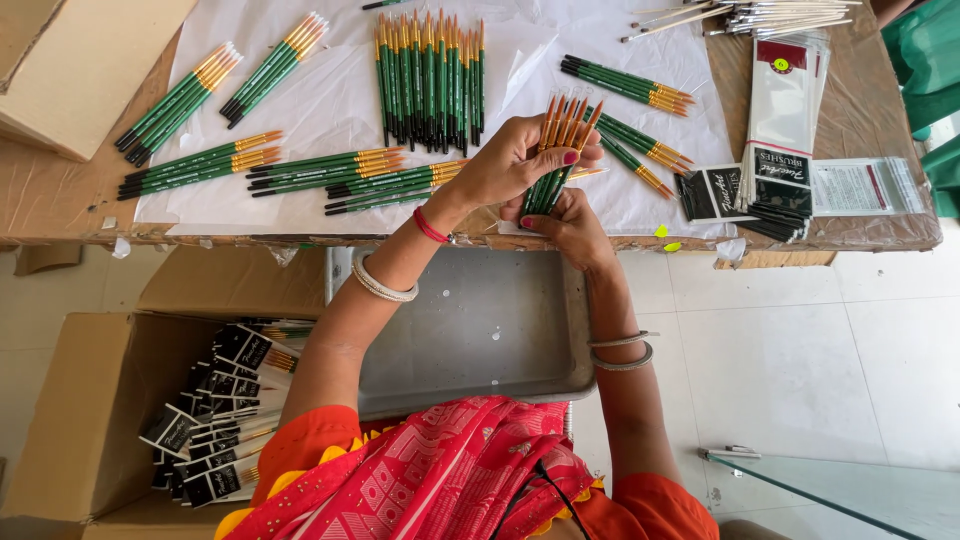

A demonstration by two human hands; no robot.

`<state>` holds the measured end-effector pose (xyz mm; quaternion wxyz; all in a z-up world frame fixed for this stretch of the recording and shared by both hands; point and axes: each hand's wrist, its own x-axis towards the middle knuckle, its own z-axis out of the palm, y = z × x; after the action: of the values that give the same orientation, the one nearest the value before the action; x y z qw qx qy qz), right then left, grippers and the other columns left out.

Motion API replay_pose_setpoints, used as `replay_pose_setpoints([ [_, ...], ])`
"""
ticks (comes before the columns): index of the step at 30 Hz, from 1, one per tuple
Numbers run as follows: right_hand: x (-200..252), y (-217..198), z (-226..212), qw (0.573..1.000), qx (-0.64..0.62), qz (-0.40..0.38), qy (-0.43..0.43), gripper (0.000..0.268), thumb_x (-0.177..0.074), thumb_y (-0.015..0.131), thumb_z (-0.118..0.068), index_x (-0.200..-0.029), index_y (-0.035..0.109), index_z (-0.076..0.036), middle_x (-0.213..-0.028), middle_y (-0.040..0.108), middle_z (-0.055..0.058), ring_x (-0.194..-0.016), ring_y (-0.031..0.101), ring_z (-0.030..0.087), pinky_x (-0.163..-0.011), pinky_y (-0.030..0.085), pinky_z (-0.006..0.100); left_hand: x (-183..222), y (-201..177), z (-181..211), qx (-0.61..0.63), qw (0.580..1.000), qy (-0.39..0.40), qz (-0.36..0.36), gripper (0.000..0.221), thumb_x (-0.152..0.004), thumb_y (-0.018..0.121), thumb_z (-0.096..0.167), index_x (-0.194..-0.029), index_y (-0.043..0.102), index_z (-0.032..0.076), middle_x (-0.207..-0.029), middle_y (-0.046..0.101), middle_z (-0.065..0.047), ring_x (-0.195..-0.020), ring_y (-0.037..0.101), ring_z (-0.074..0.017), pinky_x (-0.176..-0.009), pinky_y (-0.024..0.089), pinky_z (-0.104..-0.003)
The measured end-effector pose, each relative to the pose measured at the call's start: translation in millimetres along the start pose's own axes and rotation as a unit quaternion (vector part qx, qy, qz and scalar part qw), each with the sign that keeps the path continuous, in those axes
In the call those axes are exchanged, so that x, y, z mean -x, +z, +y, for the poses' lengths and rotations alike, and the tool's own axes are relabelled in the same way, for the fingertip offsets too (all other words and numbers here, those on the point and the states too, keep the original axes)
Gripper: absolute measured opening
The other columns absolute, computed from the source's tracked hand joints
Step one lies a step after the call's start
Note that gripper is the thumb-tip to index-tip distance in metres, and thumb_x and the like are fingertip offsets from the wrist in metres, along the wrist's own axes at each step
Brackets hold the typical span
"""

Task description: The person picks up groups of brushes from a table, inserts them into plastic sleeves, and places the packaged brushes into a cardboard box.

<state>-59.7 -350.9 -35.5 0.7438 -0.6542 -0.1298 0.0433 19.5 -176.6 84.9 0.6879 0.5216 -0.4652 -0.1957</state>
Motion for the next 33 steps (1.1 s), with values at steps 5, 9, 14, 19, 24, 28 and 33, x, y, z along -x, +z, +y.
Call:
replay_pose_setpoints([
  [5,25,40,-22,0.994,0.066,0.063,-0.061,0.068,-0.092,0.078,-0.001,-0.148,0.039,-0.001,-0.124,0.067,0.014,-0.112,0.067,0.018,-0.098,0.058,0.036,14,33,-25,0.085,0.989,-0.037,0.113,0.029,-0.105,0.067,0.033,-0.101,0.059,0.005,-0.078,0.052,0.002,-0.07,0.048,-0.0092,-0.063,0.039,-0.027],
  [9,66,88,-107,0.852,0.356,0.139,-0.358,0.098,-0.086,0.084,-0.049,-0.147,0.026,-0.001,-0.156,0.026,0.022,-0.147,0.032,0.035,-0.118,0.031,0.052,21,47,4,0.396,0.901,-0.012,0.177,0.049,-0.112,0.064,0.039,-0.07,0.047,0.021,-0.058,0.034,0.009,-0.043,0.028,-0.0027,-0.04,0.021,-0.026],
  [14,76,64,-152,0.675,0.565,0.115,-0.461,0.038,-0.088,0.08,-0.047,-0.093,0.063,-0.014,-0.127,0.057,0.018,-0.128,0.054,0.036,-0.114,0.035,0.057,22,93,3,0.481,0.847,-0.19,0.125,0.032,-0.107,0.06,0.038,-0.082,0.054,0.019,-0.066,0.044,0.007,-0.054,0.043,-0.0027,-0.048,0.032,-0.022],
  [19,63,27,-159,0.828,0.351,0.06,-0.434,0.051,-0.101,0.062,-0.049,-0.07,0.052,-0.009,-0.076,0.067,0.003,-0.075,0.07,0.021,-0.073,0.057,0.038,24,79,-30,0.011,0.982,0.167,-0.081,0.064,-0.117,0.042,0.039,-0.149,0.031,-0.016,-0.154,0.041,-0.027,-0.143,0.043,-0.0312,-0.115,0.036,-0.044],
  [24,8,-4,-82,0.938,0.051,0.31,-0.149,0.042,-0.106,0.059,-0.03,-0.072,0.056,-0.005,-0.06,0.049,0.0,-0.053,0.043,0.01,-0.048,0.035,0.029,19,15,-60,-0.012,0.976,-0.171,0.138,0.052,-0.111,0.053,0.045,-0.073,0.054,0.01,-0.064,0.051,0.003,-0.055,0.042,-0.0053,-0.051,0.032,-0.023],
  [28,11,-22,-31,0.942,0.069,0.293,-0.15,0.048,-0.109,0.056,-0.03,-0.068,0.052,-0.007,-0.058,0.05,0.002,-0.052,0.045,0.01,-0.048,0.036,0.029,-22,22,-29,-0.113,0.971,-0.137,0.158,0.046,-0.11,0.054,0.04,-0.077,0.06,0.008,-0.068,0.056,0.002,-0.059,0.048,-0.0055,-0.055,0.038,-0.024],
  [33,76,-57,-82,0.853,-0.133,0.402,-0.306,0.032,-0.11,0.05,-0.027,-0.084,0.042,-0.011,-0.057,0.031,-0.003,-0.042,0.026,0.008,-0.039,0.022,0.029,-81,81,-53,-0.428,0.902,-0.012,-0.053,0.026,-0.094,0.07,0.032,-0.097,0.072,0.006,-0.094,0.075,-0.014,-0.087,0.071,-0.0292,-0.079,0.055,-0.041],
])
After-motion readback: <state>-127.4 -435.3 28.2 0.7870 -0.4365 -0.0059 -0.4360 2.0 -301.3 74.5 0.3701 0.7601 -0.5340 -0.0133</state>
